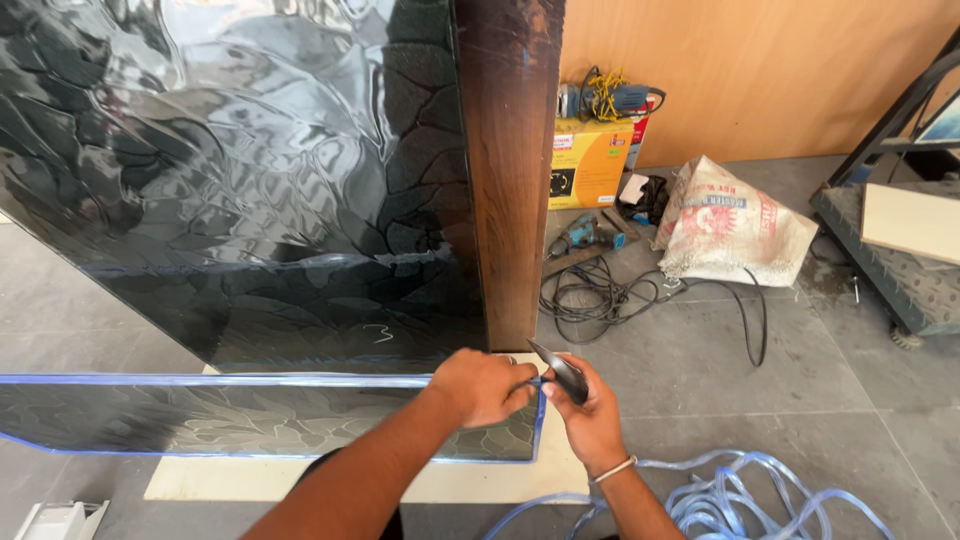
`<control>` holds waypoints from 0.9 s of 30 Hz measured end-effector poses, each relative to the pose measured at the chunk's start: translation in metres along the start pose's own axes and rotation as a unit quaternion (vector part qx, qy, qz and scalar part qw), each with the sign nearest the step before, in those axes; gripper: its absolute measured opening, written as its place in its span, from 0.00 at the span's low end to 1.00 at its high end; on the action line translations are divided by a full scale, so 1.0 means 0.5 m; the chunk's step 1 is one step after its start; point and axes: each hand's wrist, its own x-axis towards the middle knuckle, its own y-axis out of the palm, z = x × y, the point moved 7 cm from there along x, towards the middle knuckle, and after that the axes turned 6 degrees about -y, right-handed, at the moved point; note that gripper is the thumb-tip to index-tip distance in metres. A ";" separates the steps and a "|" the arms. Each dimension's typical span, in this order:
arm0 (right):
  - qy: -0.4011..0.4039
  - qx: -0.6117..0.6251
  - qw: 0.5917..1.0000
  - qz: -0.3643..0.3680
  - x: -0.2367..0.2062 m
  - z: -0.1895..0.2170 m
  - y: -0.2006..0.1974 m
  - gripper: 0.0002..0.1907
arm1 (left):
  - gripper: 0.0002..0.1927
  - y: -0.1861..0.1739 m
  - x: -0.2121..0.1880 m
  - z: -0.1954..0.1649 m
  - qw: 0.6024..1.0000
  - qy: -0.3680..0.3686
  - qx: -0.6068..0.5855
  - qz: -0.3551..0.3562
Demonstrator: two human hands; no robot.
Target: The person applies blue edge tape to the perimeter of a large glass panel. They press the tape along the edges, reposition the glass to access different sides, and trim excess tape with a utility knife.
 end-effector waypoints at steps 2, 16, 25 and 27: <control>0.014 -0.005 1.000 -0.021 -0.001 -0.008 -0.003 0.23 | 0.20 0.001 -0.001 0.001 0.999 -0.032 -0.007 -0.006; -0.073 -0.154 0.985 0.034 -0.006 0.058 0.013 0.23 | 0.15 0.037 -0.013 -0.004 0.994 0.058 -0.012 -0.093; 0.057 0.004 0.996 -0.065 0.003 -0.035 -0.006 0.23 | 0.22 0.007 0.005 -0.006 0.996 -0.035 -0.060 -0.054; 0.034 0.012 0.997 -0.074 0.015 -0.014 -0.024 0.21 | 0.25 0.010 0.007 -0.010 0.995 -0.055 -0.061 -0.061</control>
